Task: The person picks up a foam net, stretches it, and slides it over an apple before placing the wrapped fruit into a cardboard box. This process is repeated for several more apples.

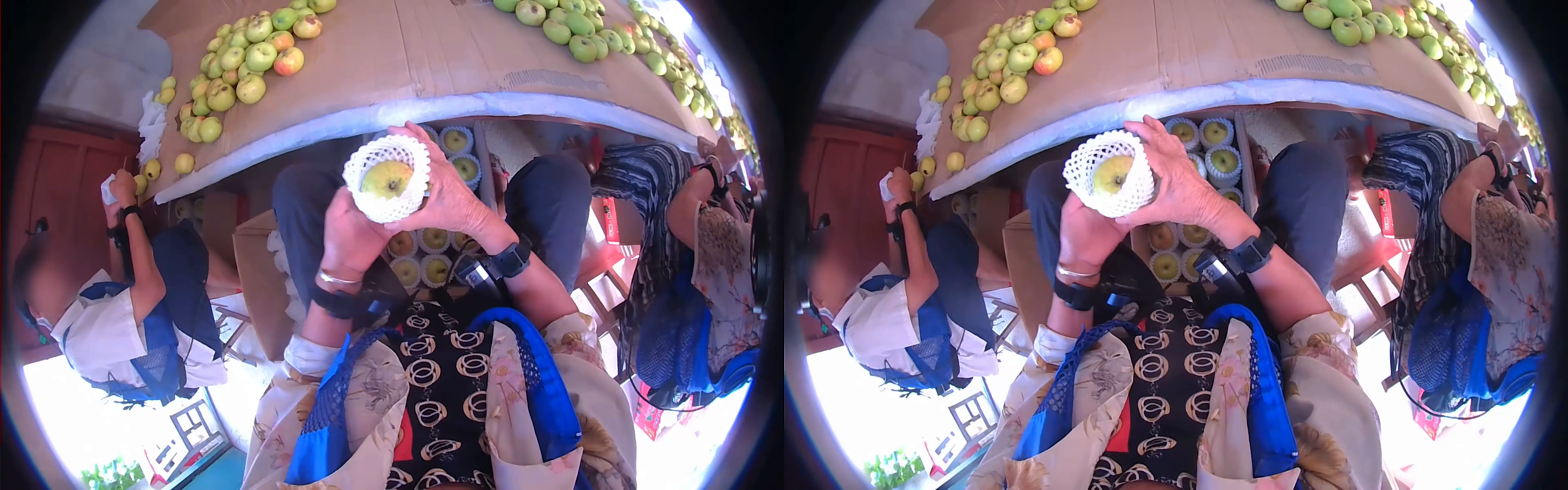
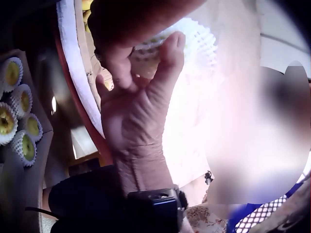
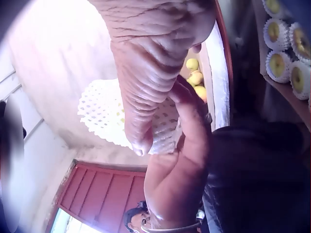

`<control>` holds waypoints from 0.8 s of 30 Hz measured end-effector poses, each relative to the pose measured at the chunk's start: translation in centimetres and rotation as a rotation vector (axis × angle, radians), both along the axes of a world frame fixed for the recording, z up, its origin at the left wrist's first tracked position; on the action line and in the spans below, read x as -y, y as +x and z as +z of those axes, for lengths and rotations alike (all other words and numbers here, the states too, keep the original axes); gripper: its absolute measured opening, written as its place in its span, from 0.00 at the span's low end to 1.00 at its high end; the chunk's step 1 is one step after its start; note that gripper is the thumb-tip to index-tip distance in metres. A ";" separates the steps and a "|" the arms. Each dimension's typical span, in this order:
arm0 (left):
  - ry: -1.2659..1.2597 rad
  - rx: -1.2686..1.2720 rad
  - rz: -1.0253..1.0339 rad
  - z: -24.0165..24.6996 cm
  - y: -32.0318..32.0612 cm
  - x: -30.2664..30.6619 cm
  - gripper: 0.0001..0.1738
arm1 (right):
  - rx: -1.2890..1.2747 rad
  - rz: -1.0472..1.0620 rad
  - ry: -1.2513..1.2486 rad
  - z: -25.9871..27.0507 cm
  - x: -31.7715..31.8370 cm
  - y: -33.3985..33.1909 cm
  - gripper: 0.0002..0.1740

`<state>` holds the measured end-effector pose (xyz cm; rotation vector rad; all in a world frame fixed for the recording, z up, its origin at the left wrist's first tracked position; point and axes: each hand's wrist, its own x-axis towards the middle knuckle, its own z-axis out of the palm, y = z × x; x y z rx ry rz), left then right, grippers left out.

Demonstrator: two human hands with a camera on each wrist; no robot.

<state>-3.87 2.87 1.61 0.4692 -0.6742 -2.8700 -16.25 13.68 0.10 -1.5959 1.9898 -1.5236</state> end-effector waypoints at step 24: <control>-0.010 0.088 0.118 -2.1 0.0 1.4 0.23 | 0.314 0.216 0.152 0.2 -0.8 -1.0 0.43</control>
